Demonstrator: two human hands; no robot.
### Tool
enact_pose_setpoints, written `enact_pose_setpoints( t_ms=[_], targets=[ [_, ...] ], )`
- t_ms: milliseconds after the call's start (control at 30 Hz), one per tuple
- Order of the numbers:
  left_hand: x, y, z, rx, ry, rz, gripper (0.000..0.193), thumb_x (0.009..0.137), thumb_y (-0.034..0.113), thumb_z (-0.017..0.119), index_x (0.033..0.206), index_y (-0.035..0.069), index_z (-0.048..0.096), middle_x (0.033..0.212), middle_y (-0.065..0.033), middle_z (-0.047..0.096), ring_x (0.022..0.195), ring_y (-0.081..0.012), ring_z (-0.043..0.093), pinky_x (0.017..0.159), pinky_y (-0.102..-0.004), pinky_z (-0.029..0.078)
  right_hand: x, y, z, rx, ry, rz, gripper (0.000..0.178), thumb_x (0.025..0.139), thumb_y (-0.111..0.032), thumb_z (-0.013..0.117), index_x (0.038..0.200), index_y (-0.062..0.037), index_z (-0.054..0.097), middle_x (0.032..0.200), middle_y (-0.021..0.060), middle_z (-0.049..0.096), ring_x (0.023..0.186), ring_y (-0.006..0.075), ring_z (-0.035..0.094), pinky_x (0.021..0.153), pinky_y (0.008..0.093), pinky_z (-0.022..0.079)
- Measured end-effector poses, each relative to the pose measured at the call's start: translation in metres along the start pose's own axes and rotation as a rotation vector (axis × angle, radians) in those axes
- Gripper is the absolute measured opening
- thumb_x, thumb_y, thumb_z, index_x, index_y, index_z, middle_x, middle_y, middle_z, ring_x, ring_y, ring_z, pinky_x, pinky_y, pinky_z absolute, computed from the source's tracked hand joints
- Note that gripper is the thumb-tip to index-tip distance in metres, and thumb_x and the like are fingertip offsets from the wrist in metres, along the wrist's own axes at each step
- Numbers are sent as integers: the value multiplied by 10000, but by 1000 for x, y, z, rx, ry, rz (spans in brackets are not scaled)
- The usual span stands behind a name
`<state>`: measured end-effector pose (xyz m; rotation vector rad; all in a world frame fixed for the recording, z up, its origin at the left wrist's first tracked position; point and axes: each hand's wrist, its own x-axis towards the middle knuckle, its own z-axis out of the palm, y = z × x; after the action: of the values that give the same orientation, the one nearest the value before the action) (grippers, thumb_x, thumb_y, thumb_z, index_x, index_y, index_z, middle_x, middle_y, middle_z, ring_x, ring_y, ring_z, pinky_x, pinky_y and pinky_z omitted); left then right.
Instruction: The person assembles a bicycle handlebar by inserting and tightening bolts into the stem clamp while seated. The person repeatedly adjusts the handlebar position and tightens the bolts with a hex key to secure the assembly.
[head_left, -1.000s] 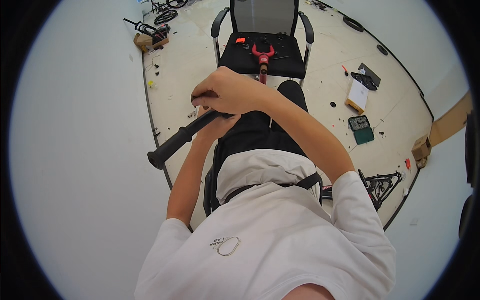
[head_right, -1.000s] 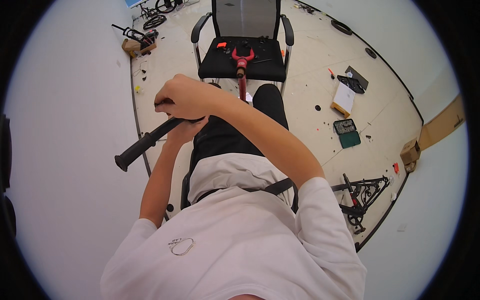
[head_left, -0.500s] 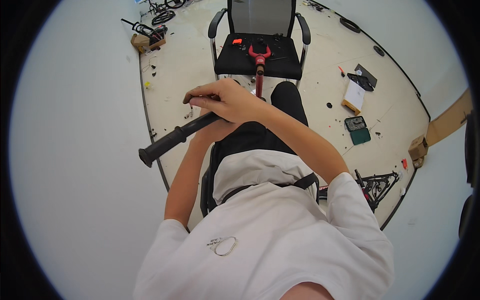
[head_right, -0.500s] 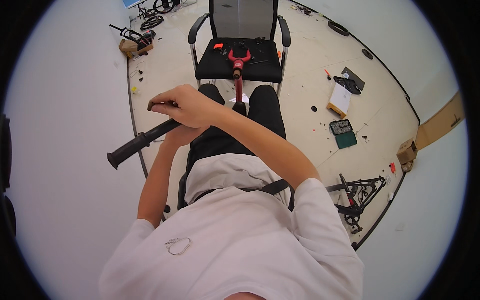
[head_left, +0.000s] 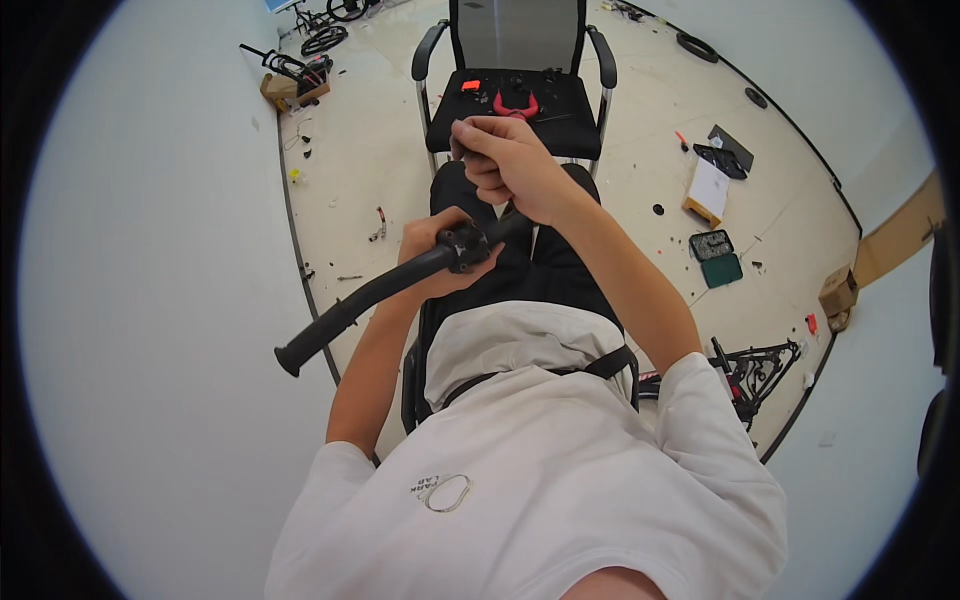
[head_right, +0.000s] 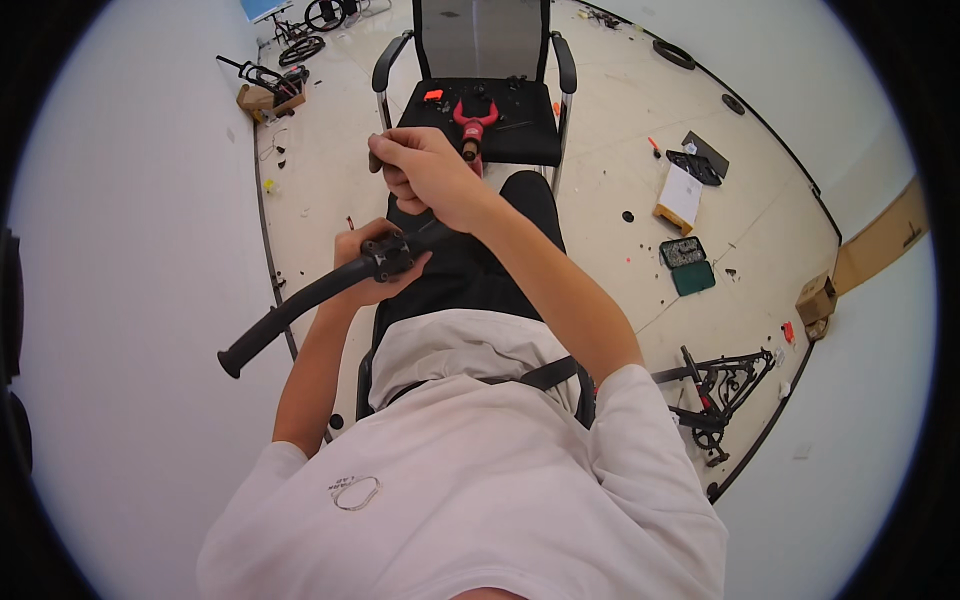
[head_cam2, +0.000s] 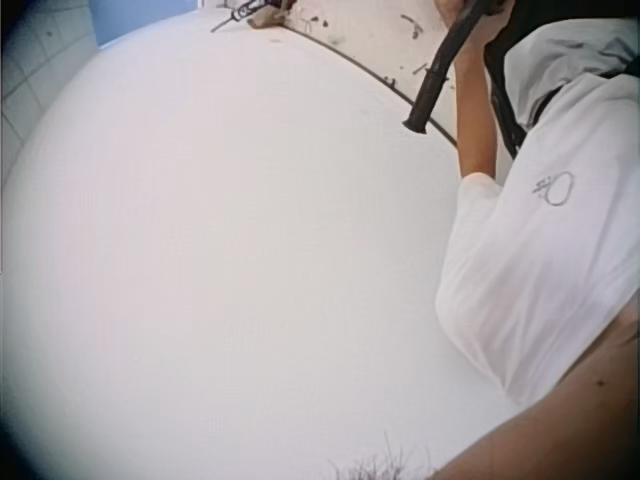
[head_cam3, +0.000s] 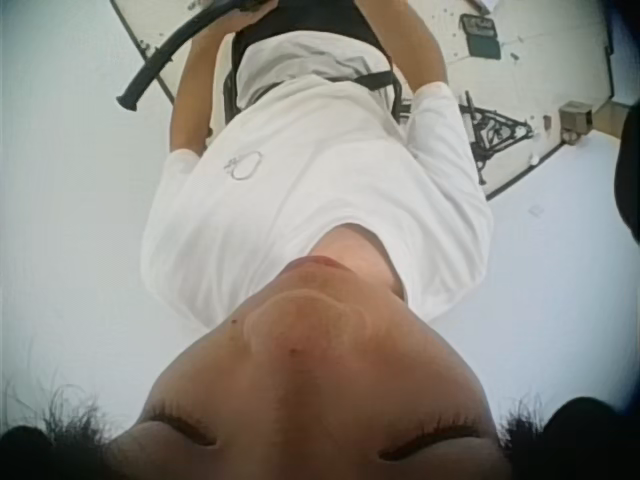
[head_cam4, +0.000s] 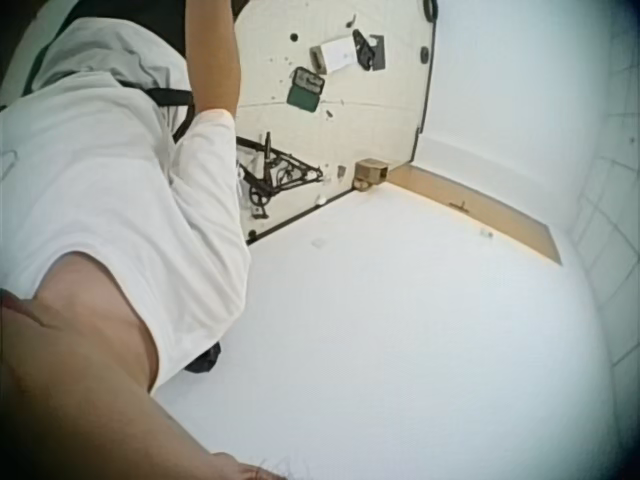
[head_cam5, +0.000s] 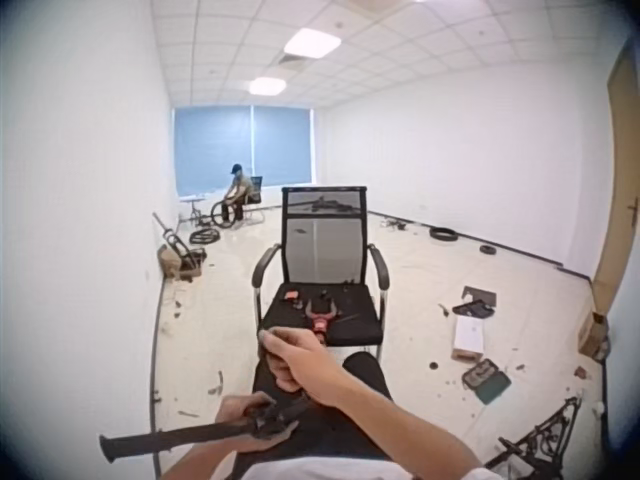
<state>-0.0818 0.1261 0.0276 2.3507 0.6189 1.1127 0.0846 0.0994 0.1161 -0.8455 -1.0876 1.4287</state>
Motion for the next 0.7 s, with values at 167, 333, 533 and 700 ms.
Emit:
enact_pose_setpoints(
  t_ms=[167, 333, 533, 700],
  targets=[
    [5, 9, -7, 158, 42, 124, 315, 630, 237, 843, 743, 72, 599, 570, -41, 594, 484, -196, 603, 520, -281, 494, -3, 2, 15, 54, -25, -158, 282, 1006, -242, 508, 834, -20, 531, 563, -70, 306, 450, 33, 213, 398, 236, 177],
    [4, 9, -9, 214, 48, 172, 302, 638, 234, 837, 755, 74, 610, 592, -38, 599, 508, -204, 610, 524, -292, 492, -5, 4, 20, -36, -22, -206, 282, 1004, -243, 514, 846, -12, 546, 551, -73, 314, 444, 28, 225, 397, 232, 190],
    [3, 6, -8, 276, 46, 177, 302, 616, 213, 836, 751, 73, 604, 606, -56, 607, 524, -236, 609, 513, -316, 483, -8, 8, 22, -84, 82, -280, 269, 996, -233, 531, 851, -9, 568, 546, -70, 339, 438, 19, 250, 391, 228, 202],
    [3, 10, -14, 438, 41, 174, 294, 618, 214, 820, 755, 70, 603, 614, -78, 596, 531, -258, 597, 510, -351, 468, -9, 19, 25, -55, 231, -409, 256, 998, -227, 537, 840, -27, 550, 556, -73, 314, 435, 11, 229, 382, 222, 153]
  ],
)
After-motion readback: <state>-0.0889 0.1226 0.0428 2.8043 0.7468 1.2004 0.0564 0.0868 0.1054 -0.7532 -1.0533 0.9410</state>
